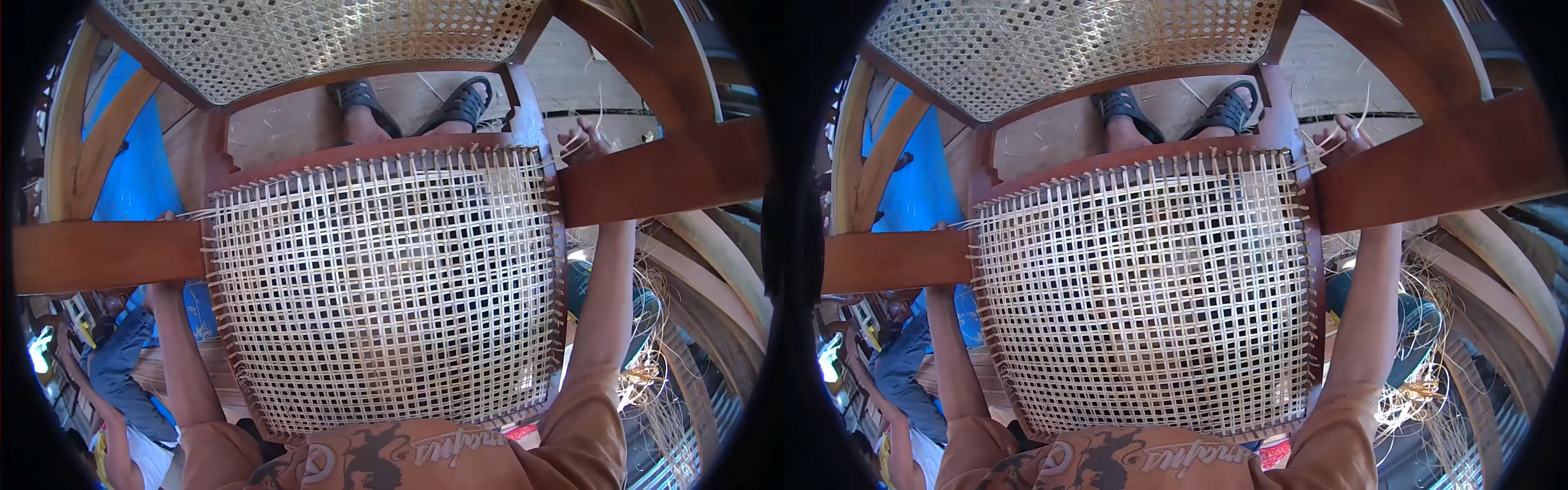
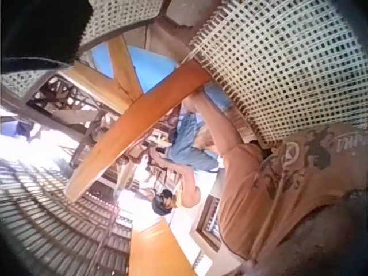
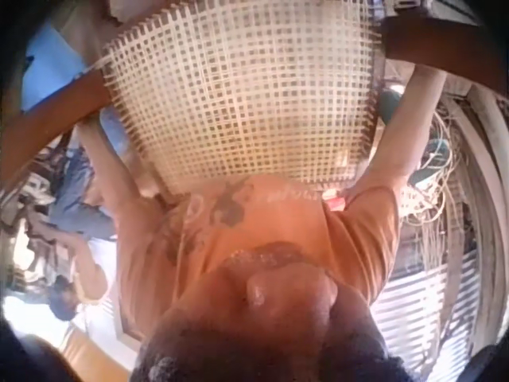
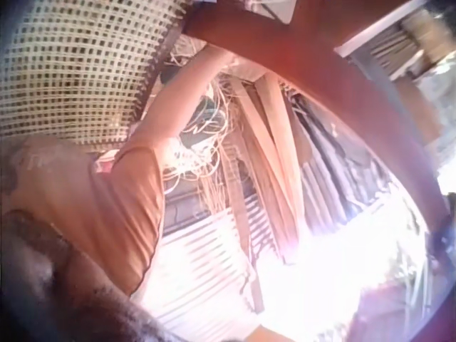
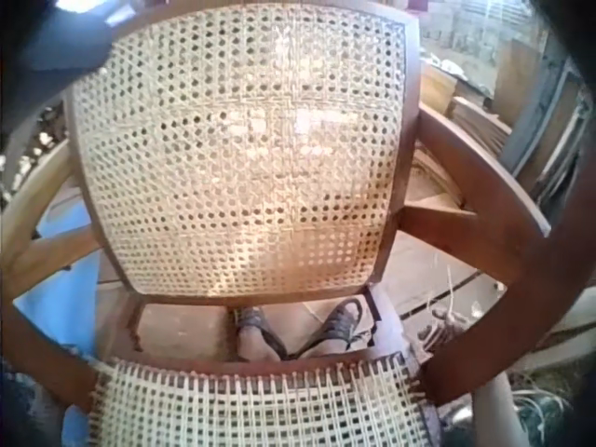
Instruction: Weaving a cane seat into a wooden chair frame.
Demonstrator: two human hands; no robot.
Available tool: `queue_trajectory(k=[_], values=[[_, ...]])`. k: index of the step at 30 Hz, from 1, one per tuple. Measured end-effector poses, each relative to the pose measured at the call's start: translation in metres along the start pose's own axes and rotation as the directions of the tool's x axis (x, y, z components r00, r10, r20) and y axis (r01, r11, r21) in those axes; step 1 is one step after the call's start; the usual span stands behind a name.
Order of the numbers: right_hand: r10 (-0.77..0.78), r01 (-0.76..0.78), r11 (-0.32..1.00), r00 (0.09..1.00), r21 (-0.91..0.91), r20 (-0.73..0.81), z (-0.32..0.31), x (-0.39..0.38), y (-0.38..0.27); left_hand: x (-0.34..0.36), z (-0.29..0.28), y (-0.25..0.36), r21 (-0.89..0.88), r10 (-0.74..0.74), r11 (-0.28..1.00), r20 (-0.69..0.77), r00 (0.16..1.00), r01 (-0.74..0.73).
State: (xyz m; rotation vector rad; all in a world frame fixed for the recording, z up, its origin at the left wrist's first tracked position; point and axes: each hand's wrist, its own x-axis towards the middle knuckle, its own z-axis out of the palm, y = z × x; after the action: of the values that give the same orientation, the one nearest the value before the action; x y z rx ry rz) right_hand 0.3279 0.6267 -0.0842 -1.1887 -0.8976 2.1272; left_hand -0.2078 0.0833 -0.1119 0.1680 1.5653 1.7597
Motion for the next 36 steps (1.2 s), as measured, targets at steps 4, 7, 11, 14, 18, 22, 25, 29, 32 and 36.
queue_trajectory(k=[4,7,11,14,18,22,25,29,32,36], values=[[-0.098,0.102,0.993,0.993,0.052,-0.073,0.003,0.011,-0.008,0.0,-0.001,0.0,-0.057,-0.062,0.996,0.045,0.997,0.065],[-0.135,0.117,0.971,0.988,0.208,0.072,-0.014,0.017,-0.006,-0.002,0.002,0.002,-0.128,-0.027,0.991,0.066,0.997,0.035],[-0.225,0.206,0.937,0.974,0.282,0.035,-0.04,0.018,0.0,0.001,0.008,0.006,-0.019,-0.042,0.999,0.09,0.995,0.044],[-0.336,0.353,0.915,0.935,0.194,-0.114,-0.055,0.019,-0.005,-0.001,0.017,0.006,-0.015,-0.031,0.999,0.013,0.999,0.031],[-0.416,0.427,0.889,0.904,0.167,-0.094,-0.071,0.02,-0.013,-0.006,0.04,0.009,0.061,-0.013,0.998,-0.086,0.996,0.018],[-0.443,0.459,0.88,0.886,0.123,-0.139,-0.082,0.021,-0.019,-0.01,0.071,0.025,-0.028,-0.065,0.997,0.141,0.988,0.069],[-0.456,0.473,0.877,0.874,0.085,-0.166,-0.088,0.022,-0.022,-0.023,0.093,0.027,0.103,-0.035,0.994,-0.119,0.992,0.047],[-0.446,0.458,0.889,0.871,0.012,-0.207,-0.094,0.024,-0.025,-0.028,0.105,0.028,0.215,0.018,0.977,0.006,1.0,-0.019],[-0.421,0.417,0.906,0.873,-0.073,-0.247,-0.098,0.025,-0.03,-0.023,0.105,0.028,0.252,-0.026,0.968,0.04,0.999,0.015],[-0.399,0.344,0.912,0.872,-0.223,-0.285,-0.104,0.027,-0.035,-0.018,0.098,0.025,0.285,0.006,0.958,0.026,1.0,-0.013]])
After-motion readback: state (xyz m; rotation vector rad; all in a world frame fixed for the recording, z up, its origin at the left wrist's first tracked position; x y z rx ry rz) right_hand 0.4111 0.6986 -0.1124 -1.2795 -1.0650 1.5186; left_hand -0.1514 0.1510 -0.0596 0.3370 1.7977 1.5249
